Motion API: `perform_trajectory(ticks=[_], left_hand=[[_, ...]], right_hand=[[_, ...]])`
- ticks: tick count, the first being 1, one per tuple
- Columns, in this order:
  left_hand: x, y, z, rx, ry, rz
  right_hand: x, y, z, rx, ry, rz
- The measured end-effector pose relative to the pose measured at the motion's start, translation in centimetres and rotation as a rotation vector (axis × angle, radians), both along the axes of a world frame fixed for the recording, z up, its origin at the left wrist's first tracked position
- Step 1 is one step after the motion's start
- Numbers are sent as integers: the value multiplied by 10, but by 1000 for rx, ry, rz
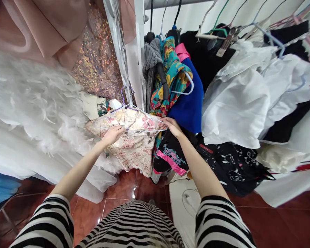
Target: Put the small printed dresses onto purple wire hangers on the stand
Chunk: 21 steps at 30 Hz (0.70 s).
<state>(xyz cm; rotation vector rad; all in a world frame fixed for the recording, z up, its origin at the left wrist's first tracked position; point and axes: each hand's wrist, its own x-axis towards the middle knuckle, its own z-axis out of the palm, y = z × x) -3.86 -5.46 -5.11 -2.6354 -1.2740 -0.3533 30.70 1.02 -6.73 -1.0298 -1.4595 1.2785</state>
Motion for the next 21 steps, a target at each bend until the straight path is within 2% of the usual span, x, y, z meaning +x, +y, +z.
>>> perform_trajectory(ticks=[3,5,8,12,16,19,21], left_hand=[[0,0,2,-30,-42,-23],[0,-1,3,-33,-62,-12],[-4,-5,4,-2,-87,65],[-22,-13,5,45,-154,175],[-46,-16,4,125,-424,283],[-57,-15,3,264,-685,428],[-62,-15,4,302,-778,518]], right_hand=[[-11,1,4,-113,23,150],[-16,2,3,-151,9,190],[-21,3,0,-73,-54,61],[-26,7,-5,171,-210,-140],[-28,14,-8,231,-231,-186],[-29,18,-9,258,-230,-195],[-31,18,-7,278,-228,-211]])
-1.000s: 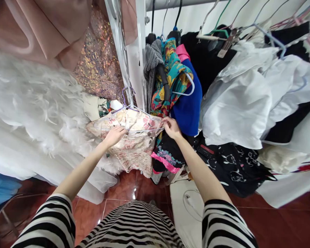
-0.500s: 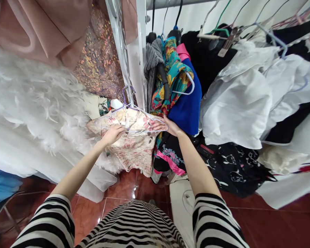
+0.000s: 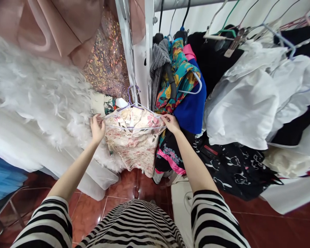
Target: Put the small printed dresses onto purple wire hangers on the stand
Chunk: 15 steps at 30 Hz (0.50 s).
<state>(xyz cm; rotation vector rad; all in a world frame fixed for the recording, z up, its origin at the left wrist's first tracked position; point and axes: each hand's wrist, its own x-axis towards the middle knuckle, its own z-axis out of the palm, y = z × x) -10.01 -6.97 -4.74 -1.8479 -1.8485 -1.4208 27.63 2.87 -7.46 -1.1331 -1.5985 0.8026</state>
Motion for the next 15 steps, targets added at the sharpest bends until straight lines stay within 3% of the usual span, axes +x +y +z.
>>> perform_trajectory(ticks=[6,12,15], left_hand=[[-11,-4,11,-201,-76,17],[-14,-6,17,-297,-13,27],[-10,-6,14,-272,56,37]], right_hand=[[-7,-2,7,54,33,-109],[-8,0,6,159,-30,-177],[-9,-4,3,169,-84,-222]])
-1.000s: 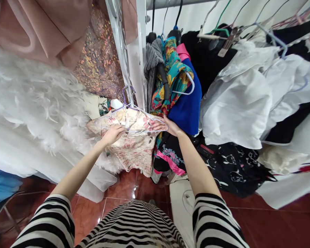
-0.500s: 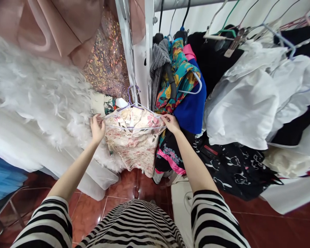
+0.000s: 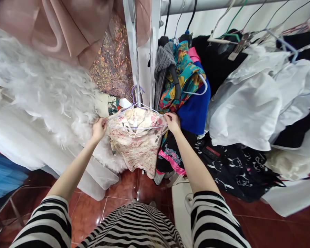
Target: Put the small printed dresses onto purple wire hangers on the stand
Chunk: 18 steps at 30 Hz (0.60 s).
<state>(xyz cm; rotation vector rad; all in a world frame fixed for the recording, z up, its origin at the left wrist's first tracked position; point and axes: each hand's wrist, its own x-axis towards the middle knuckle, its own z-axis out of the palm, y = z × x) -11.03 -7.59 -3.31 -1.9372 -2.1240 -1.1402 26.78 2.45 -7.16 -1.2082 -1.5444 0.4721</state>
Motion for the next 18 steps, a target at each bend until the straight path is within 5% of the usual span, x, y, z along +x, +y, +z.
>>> perform_trajectory(ticks=[9,18], left_hand=[[0,1,2,94,48,-26],[-1,4,-9,95,126,33]], right_hand=[[0,-9,10,118,-69,-143],[9,0,5,50,-374,165]])
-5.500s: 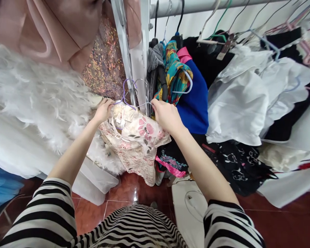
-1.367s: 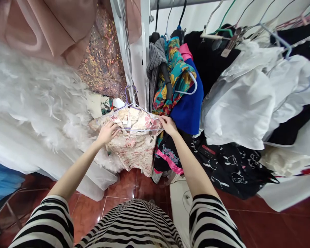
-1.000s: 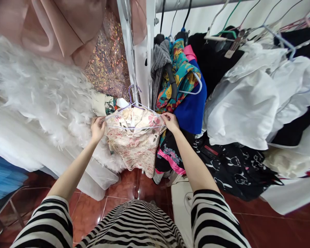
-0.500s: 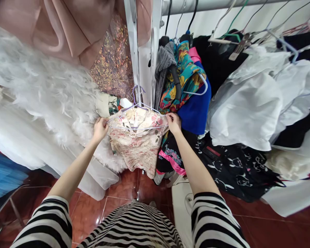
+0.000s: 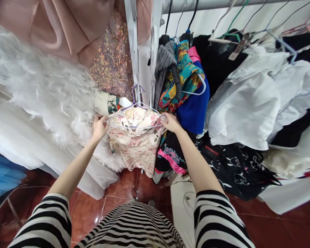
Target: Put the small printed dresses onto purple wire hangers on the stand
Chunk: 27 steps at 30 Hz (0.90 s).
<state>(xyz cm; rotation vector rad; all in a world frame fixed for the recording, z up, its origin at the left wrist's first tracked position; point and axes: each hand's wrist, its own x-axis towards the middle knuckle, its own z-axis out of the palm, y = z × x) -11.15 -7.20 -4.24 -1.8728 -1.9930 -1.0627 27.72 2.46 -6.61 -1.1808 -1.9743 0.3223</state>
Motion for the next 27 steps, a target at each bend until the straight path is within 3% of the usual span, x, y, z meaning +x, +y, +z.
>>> perform_trajectory(ticks=[8,20,27], left_hand=[[9,6,2,-115,10,-49],[-4,17,-6,-107,-116,-92],[-11,21,-15,-143,-288,13]], right_hand=[[13,2,-2,82,-88,-67],[11,8,-5,95,-120,-135],[8,-1,-9,124,-78,-205]])
